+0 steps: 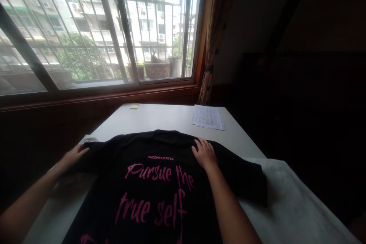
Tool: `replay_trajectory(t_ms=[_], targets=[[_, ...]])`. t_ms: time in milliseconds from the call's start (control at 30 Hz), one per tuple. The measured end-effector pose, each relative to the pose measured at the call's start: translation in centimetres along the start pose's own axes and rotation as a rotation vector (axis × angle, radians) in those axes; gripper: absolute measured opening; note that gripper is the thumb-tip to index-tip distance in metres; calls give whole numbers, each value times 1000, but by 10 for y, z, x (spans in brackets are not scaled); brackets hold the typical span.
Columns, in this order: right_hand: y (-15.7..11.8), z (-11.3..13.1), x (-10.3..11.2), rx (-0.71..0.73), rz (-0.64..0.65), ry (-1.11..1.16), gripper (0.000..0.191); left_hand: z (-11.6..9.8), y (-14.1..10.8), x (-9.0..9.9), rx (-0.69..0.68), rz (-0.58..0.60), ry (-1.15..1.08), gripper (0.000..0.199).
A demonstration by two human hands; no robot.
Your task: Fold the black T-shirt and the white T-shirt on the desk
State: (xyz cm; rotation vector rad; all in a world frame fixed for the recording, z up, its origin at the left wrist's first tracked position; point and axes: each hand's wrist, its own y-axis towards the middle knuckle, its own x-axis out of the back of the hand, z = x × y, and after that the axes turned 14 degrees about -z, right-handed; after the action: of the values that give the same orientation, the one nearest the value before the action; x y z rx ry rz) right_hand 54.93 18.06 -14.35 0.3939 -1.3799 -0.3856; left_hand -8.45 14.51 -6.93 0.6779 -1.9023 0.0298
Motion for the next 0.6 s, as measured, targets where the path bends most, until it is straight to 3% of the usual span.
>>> replay_trajectory(t_ms=[233,600], targets=[[0,2,3,5,16,-10,52,25,-29,7,4,-5,-94,55],[-1,9,8,8,29,-55,52,39,-4,-5,-203,-7,-25,51]])
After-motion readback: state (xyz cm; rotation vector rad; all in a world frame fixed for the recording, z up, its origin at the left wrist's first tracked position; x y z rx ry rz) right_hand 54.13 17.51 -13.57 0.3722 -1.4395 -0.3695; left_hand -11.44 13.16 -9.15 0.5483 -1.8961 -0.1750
